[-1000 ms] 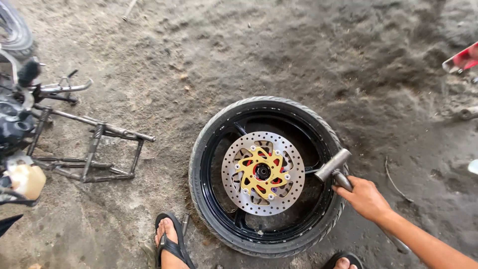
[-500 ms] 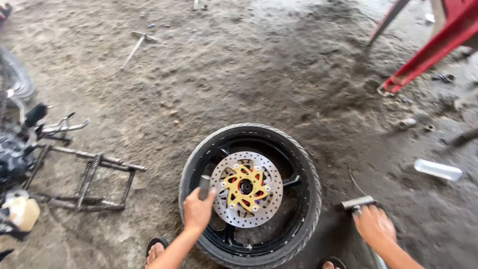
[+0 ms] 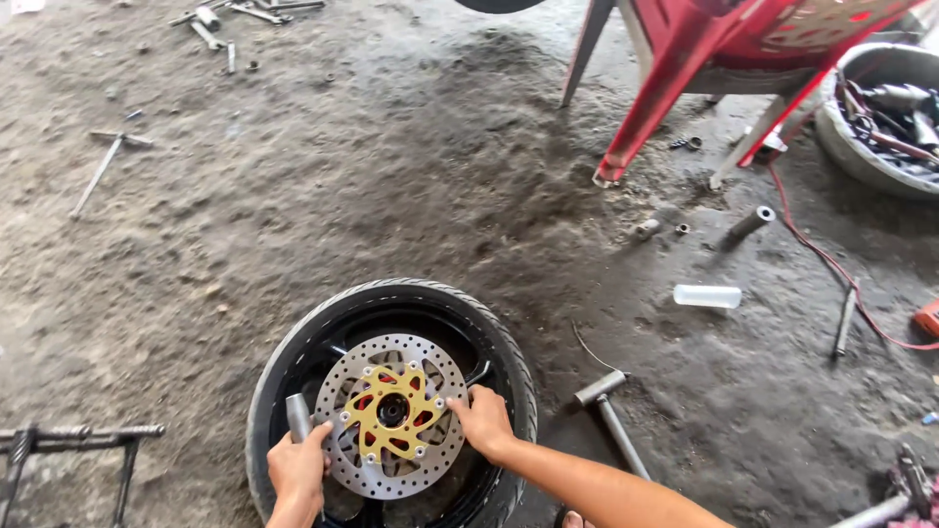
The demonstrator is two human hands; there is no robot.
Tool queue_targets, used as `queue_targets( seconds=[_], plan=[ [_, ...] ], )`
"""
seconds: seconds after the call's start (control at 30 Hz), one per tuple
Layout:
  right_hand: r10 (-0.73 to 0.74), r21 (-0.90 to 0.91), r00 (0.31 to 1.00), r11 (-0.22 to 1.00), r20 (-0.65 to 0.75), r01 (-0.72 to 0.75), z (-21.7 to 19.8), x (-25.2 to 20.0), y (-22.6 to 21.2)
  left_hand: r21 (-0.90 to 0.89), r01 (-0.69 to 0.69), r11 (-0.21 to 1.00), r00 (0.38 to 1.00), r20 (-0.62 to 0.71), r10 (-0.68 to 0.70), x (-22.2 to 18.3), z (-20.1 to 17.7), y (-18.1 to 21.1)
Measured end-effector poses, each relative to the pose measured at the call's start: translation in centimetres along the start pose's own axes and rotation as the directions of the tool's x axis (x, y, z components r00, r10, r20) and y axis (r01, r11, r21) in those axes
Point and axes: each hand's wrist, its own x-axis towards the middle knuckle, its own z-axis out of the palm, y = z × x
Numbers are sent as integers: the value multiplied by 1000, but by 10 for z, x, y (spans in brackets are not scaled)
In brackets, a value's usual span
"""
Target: Replacing a motorcycle brake disc by loosening bolts with a hammer and punch tool
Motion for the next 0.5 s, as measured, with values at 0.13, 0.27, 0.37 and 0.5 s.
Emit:
queue_targets(
  seconds=[0.13,0.27,0.37,0.5],
  plan=[
    [-128,164,992,979,20,123,-55,-7,12,-71,-77,994,994,69,82,-25,15,26],
    [-27,740,999,672,44,-15,-123,5,60,-46,-226,973,894,386,226,-70,33,71],
    [50,862,991,499,-126,84,-182,9,100,23,-308,951,824,507,254,-99,57,77],
    [72,841,922,441,-381,313,-247,38,180,34,-215,976,818,552,161,-135,83,78]
  ],
)
